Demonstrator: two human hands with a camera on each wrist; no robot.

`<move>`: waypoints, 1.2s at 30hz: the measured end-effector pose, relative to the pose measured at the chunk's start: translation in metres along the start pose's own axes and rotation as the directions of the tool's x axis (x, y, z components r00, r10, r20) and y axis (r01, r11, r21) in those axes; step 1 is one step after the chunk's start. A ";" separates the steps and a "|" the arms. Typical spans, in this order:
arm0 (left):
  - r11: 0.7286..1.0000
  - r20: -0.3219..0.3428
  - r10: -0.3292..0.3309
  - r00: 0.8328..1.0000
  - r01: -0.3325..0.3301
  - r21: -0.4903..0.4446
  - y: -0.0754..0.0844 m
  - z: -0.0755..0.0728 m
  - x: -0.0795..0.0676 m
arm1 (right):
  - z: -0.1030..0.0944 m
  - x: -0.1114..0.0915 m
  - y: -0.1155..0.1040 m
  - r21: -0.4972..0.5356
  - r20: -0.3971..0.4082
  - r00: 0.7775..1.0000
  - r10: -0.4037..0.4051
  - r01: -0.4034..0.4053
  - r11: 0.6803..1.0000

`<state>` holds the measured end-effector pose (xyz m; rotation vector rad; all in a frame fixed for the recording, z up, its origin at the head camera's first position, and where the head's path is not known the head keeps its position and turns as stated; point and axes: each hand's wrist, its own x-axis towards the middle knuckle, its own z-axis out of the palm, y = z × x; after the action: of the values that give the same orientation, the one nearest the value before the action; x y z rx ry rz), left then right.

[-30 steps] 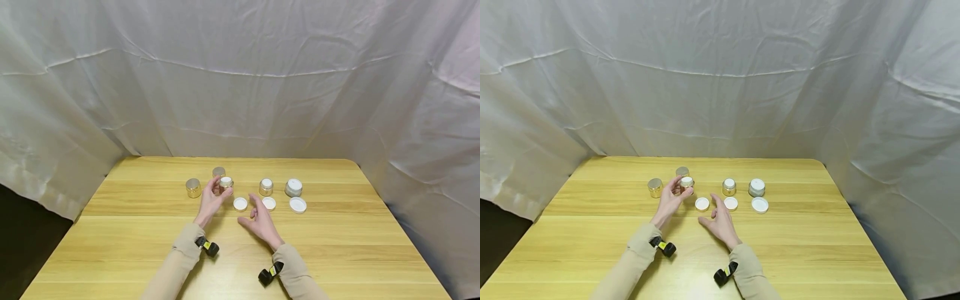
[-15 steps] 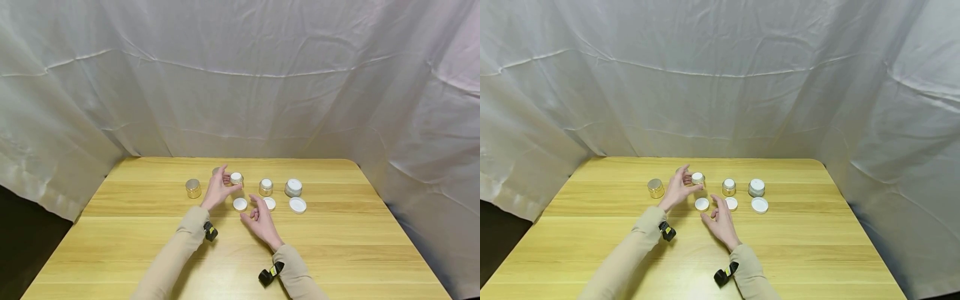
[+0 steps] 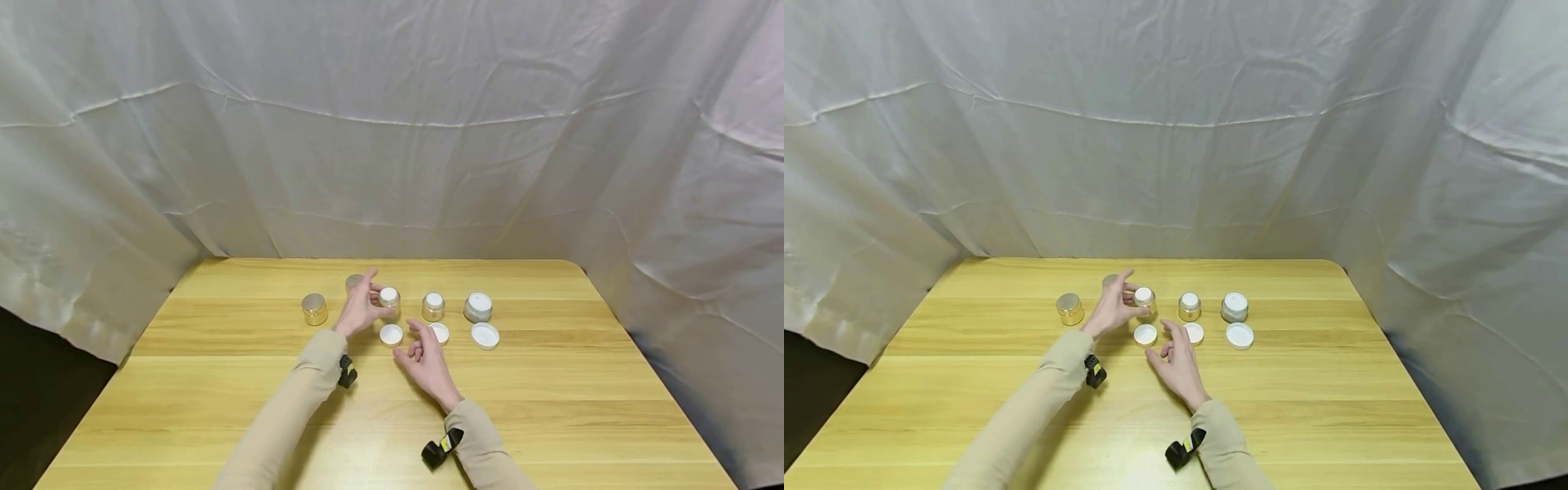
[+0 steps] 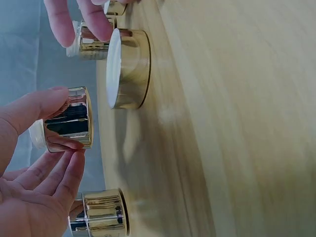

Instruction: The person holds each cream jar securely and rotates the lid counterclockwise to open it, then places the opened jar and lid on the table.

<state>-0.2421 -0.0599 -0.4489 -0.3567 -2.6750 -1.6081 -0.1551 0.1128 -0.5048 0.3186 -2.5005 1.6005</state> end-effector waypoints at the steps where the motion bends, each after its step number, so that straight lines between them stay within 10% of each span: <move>1: 1.000 0.002 -0.005 1.000 0.005 0.010 -0.001 0.001 0.000 | 0.000 0.000 0.000 0.000 0.000 1.000 0.002 -0.002 1.000; 36: 0.999 0.002 -0.002 1.000 0.002 0.048 -0.011 0.012 0.003 | 0.001 0.003 0.002 0.029 -0.022 1.000 -0.007 0.008 1.000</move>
<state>-0.2457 -0.0536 -0.4641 -0.3550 -2.7112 -1.5421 -0.1582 0.1128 -0.5061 0.3117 -2.4593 1.6298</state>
